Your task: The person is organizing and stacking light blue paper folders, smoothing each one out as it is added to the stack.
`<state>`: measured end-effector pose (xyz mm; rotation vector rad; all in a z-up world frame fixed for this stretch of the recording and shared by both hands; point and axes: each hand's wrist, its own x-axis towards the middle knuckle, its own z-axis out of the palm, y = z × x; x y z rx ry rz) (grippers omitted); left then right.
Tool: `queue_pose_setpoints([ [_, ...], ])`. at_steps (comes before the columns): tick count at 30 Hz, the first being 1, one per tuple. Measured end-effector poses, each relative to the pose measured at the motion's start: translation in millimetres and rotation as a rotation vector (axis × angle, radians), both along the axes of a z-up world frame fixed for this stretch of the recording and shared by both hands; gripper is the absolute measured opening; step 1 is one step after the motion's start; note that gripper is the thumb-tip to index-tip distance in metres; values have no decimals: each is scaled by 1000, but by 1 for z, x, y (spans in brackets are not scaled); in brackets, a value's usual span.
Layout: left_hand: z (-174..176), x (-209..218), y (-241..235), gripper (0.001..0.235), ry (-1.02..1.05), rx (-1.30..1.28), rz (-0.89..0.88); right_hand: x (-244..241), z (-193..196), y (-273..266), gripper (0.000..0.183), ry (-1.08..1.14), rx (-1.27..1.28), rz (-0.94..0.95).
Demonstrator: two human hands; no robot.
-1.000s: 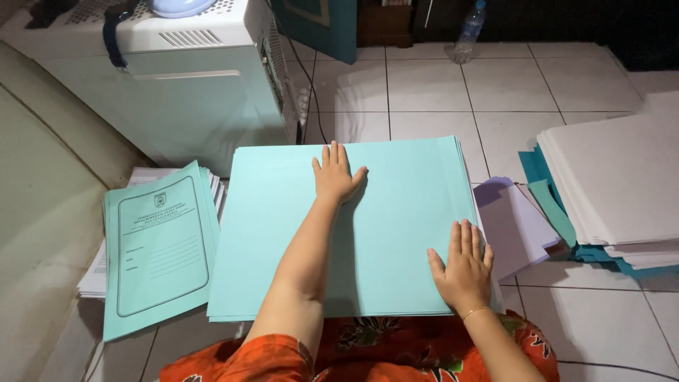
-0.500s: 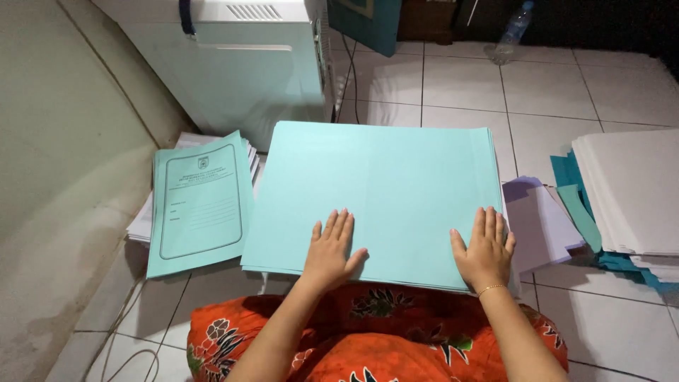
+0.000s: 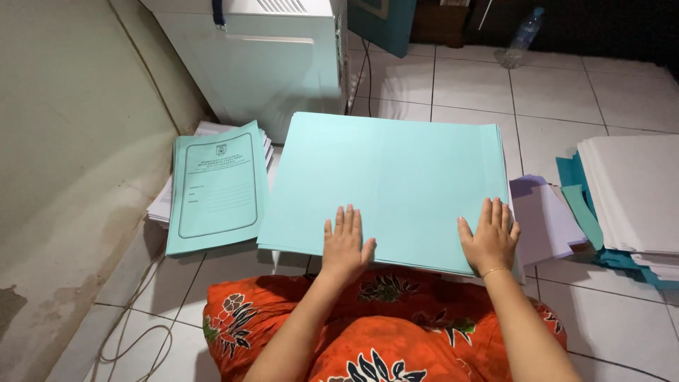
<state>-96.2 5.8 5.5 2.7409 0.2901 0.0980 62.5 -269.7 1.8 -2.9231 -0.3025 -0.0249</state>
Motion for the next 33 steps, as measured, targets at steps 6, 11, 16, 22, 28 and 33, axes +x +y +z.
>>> queue_pose_setpoints([
  [6, -3, -22, 44, 73, -1, 94, 147, -5, 7, 2, 84, 14, -14, -8],
  [11, -55, -48, 134, 73, 23, 109, 460, -2, 4, 1, 85, 12, 4, -10],
  [16, -11, -30, 54, 73, 15, 172, 320, -2, 2, 1, 85, 14, 10, -8],
  [22, 7, 35, -25, 74, 41, -61, -107, -1, 4, 0, 85, 35, -31, 2],
  [28, -11, 166, 6, 82, 42, 49, -84, 4, 6, 3, 84, 34, -42, -13],
  [33, -26, 278, 34, 85, -48, 105, 49, 8, -12, 3, 82, -112, 36, -2],
])
